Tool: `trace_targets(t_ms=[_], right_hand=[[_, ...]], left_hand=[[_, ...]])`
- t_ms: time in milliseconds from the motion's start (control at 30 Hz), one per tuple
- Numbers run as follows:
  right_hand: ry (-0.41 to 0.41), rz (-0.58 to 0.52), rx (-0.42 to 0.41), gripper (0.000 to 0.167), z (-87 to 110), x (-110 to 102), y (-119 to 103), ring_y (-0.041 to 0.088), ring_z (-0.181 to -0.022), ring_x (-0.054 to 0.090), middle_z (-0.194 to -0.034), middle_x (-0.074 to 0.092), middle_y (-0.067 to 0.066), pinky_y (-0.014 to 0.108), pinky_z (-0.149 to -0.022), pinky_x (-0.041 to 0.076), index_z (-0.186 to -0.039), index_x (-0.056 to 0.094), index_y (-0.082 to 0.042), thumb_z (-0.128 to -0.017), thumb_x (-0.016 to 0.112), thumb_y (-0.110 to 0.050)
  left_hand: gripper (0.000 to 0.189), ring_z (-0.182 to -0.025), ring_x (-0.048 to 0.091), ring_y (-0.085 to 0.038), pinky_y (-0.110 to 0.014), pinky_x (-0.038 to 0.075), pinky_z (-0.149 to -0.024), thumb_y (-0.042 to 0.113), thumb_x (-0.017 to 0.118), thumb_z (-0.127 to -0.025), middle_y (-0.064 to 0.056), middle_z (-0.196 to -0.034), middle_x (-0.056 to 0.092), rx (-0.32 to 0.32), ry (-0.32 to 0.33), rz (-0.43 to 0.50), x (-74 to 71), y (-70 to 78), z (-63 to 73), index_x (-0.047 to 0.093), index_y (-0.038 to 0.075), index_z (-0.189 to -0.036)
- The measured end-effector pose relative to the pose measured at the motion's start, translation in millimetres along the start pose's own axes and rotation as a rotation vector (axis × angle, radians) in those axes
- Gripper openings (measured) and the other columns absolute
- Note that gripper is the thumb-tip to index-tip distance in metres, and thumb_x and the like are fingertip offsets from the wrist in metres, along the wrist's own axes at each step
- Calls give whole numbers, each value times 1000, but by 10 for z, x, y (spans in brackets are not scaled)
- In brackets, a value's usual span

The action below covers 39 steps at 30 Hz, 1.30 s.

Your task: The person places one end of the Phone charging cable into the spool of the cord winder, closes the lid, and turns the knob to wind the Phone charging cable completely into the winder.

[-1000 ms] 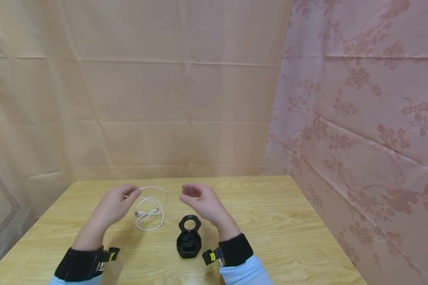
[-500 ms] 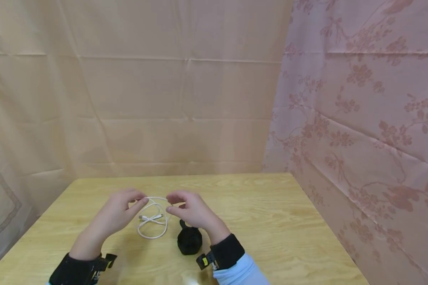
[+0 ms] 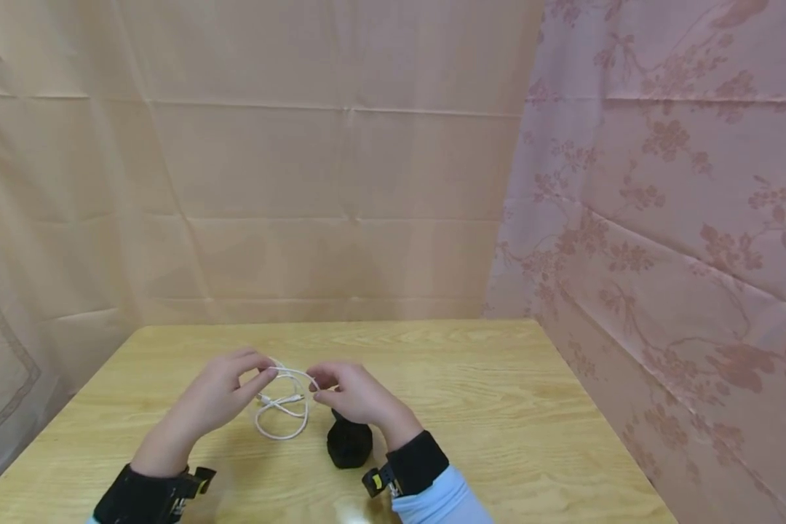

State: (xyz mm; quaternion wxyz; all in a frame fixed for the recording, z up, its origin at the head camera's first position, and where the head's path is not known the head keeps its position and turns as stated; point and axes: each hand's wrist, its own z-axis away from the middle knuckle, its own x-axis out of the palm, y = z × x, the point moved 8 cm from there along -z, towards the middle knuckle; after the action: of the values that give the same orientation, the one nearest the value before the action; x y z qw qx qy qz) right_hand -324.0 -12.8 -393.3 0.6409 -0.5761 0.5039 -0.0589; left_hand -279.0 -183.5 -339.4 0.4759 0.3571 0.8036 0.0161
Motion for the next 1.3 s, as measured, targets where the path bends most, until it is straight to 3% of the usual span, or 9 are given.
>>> trace_targets(t_ms=[200,367,600,700,900,1067,1300], right_hand=[[54,-35,-30,23,-19,-22,2,22,-102,68,-108,70,12,26,-87,54,-124,66,-1,-103,57,-2],[148,-19,-51,18,6,-132,-50,19,-98,68,-104,69,6,28,-85,55,-117,68,-6,-104,56,-2],[303,108,-137,15,82,-341,-191,17,-96,63,-104,65,-3,33,-85,53,-116,69,-10,-104,59,-9],[340,146,-163,13,108,-414,-220,13,-89,59,-99,63,-7,32,-79,52,-113,70,-12,-104,61,-14],[352,128,-154,13,170,-568,-155,14,-72,51,-86,58,-7,28,-63,45,-106,74,-15,-104,62,-21],[360,123,-142,13,250,-731,-62,13,-70,52,-88,64,-5,28,-62,45,-104,76,-17,-102,65,-24],[332,143,-145,14,380,-890,55,11,-74,57,-91,67,-5,28,-65,50,-104,78,-15,-100,68,-25]], left_hand=[[3,-82,60,-9,-33,52,-68,18,76,-94,11,-98,66,50,73,-61,-96,-31,19,75,21,-94],[6,-77,55,-7,-29,49,-62,16,79,-90,9,-95,65,101,145,-105,-224,-11,37,74,19,-90],[8,-66,46,-5,-24,45,-54,11,81,-87,7,-92,62,146,219,-116,-372,19,49,74,16,-87],[10,-67,46,-4,-24,45,-54,10,82,-86,6,-91,63,154,239,-119,-414,21,53,73,16,-85],[10,-66,48,-5,-24,44,-53,11,82,-85,8,-90,62,109,244,-141,-465,-61,59,74,17,-85],[10,-67,49,-6,-25,45,-54,12,83,-85,8,-90,63,81,253,-162,-504,-134,81,74,18,-86],[9,-68,50,-8,-28,46,-57,18,81,-88,6,-91,64,38,206,-175,-462,-221,95,74,21,-84]])
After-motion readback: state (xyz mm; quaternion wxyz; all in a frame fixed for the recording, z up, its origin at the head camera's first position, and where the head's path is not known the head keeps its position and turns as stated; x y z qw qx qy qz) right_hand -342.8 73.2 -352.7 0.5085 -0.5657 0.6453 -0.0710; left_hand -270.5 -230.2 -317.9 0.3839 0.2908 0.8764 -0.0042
